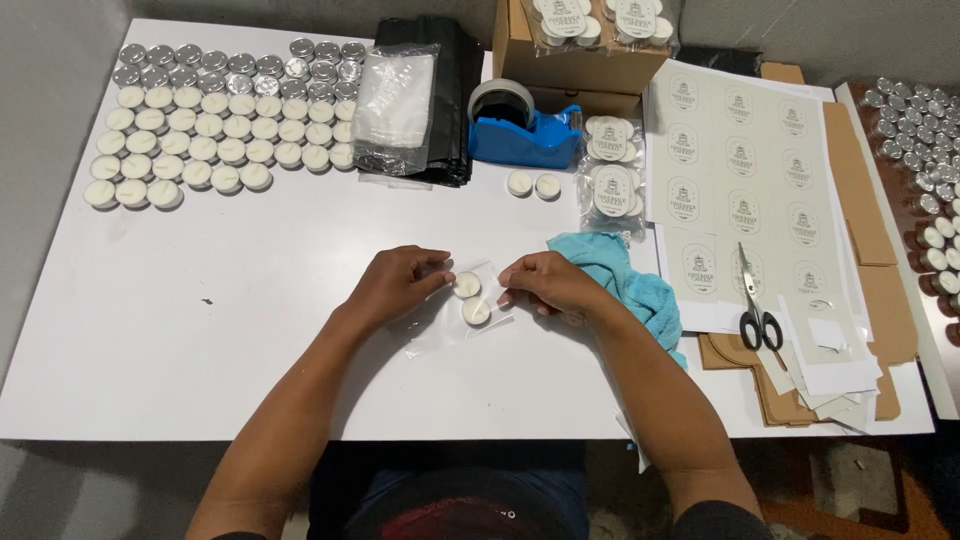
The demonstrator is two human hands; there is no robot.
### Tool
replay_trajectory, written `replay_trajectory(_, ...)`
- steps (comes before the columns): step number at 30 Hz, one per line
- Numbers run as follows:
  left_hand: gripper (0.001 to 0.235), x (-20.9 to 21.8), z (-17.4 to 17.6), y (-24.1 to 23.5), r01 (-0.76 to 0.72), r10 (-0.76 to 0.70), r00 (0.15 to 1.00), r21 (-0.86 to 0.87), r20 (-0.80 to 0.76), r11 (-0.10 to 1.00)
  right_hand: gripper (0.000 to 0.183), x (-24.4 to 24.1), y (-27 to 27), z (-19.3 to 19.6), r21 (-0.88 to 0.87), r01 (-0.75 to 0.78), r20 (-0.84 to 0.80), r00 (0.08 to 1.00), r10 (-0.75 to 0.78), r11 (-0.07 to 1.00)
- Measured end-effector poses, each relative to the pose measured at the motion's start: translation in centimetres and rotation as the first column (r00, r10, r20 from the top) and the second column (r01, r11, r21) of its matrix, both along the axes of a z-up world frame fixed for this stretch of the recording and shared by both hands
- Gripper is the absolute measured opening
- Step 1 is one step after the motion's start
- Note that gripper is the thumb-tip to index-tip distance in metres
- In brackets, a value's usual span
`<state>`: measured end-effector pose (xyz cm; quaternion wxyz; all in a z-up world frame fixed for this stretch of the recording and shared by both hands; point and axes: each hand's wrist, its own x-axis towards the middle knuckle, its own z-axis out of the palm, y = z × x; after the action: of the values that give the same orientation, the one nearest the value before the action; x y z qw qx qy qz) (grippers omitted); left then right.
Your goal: A person wipes tea light candles, places them into a plastic bag, and then uses scissors to cut out printed labels from a sheet.
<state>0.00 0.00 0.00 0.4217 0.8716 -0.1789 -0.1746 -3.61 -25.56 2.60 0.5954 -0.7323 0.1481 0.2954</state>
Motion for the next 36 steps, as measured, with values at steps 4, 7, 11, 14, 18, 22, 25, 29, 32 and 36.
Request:
replay_trajectory(4,0.061,-1.2,4.0,1.0,0.202,-0.237,0.969,0.335,0.066,0.920,0.030,-1.0,1.2,4.9,-0.028,-0.001,-0.062,0.998,0.000,1.000)
replay_trajectory(7,0.082,-2.9,3.3,2.6,0.254,-0.332,0.940,0.496,0.075,0.831,0.030,-0.6,0.3,2.3,0.044,-0.008,-0.106,0.994,0.012,0.999)
replay_trajectory(11,0.089,-4.8,2.6,3.8,0.244,-0.255,0.966,0.477,-0.042,0.844,0.039,0.0,-0.2,0.6,0.152,-0.014,-0.141,0.989,0.036,0.988)
replay_trajectory(14,0.093,-5.4,2.0,4.0,0.219,-0.214,0.975,0.435,-0.063,0.873,0.045,0.2,-0.1,0.3,0.186,-0.011,-0.166,0.985,0.043,0.982)
replay_trajectory(18,0.096,-5.4,0.9,4.2,0.220,-0.227,0.973,0.439,-0.037,0.871,0.045,0.7,0.1,-0.4,0.222,-0.033,-0.197,0.977,0.078,0.974)
replay_trajectory(22,0.095,-5.5,0.6,4.2,0.222,-0.239,0.971,0.460,-0.021,0.860,0.048,0.5,0.6,0.1,0.224,-0.072,-0.209,0.971,0.120,0.972)
replay_trajectory(25,0.094,-5.5,0.5,4.2,0.227,-0.247,0.969,0.465,-0.018,0.856,0.050,0.3,1.2,0.3,0.237,-0.112,-0.219,0.962,0.165,0.965)
replay_trajectory(29,0.097,-5.4,0.4,4.2,0.225,-0.241,0.970,0.440,-0.021,0.870,0.054,0.6,1.3,0.0,0.257,-0.139,-0.228,0.953,0.200,0.956)
replay_trajectory(32,0.097,-5.4,0.4,4.3,0.221,-0.234,0.972,0.422,-0.021,0.879,0.059,0.8,1.3,-0.1,0.275,-0.170,-0.237,0.942,0.238,0.946)
replay_trajectory(36,0.097,-5.3,-0.1,4.3,0.215,-0.232,0.973,0.405,-0.006,0.889,0.059,0.6,2.1,1.1,0.284,-0.233,-0.251,0.918,0.306,0.930)
